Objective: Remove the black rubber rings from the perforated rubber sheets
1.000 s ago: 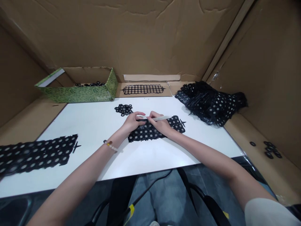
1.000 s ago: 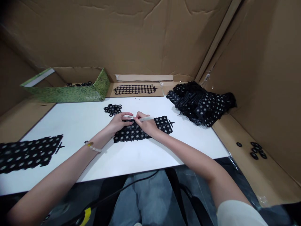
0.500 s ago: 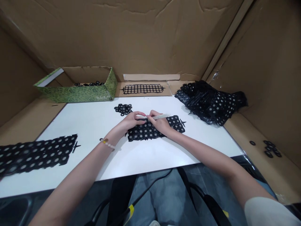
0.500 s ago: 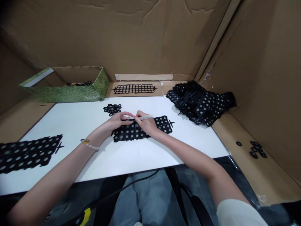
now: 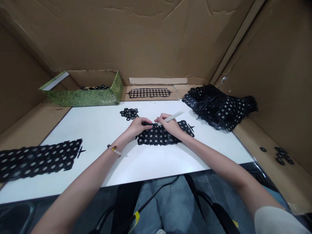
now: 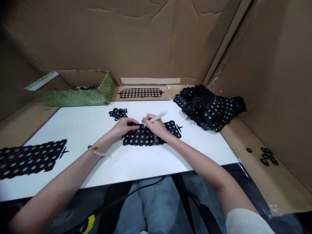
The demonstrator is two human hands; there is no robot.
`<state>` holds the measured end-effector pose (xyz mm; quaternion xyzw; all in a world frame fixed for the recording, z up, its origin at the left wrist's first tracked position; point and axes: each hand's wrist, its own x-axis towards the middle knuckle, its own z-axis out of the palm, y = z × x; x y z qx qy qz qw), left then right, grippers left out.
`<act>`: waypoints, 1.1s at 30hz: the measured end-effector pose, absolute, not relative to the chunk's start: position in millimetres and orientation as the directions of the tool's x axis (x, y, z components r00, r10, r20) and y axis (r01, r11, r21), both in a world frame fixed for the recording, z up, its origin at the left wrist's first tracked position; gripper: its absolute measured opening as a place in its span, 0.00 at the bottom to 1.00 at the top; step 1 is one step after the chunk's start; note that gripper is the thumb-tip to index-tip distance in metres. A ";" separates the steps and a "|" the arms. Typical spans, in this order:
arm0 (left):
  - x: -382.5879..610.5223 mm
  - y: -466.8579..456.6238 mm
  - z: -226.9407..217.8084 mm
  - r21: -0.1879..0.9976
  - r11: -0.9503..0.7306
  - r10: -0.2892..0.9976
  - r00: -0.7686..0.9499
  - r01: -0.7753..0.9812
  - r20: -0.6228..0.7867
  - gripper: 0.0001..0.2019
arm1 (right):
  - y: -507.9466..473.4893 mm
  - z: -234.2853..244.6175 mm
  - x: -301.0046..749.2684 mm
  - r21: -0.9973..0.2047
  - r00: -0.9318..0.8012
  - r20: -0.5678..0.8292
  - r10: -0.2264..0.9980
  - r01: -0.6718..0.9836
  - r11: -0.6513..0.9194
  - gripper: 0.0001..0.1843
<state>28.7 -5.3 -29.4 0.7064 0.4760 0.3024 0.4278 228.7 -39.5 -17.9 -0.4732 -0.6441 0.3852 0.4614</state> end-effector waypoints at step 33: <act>30.2 -16.6 -12.1 0.759 -0.203 0.885 0.447 0.618 -0.127 0.12 | -38.4 -28.2 230.3 -0.888 -0.119 0.170 0.978 0.412 0.205 0.13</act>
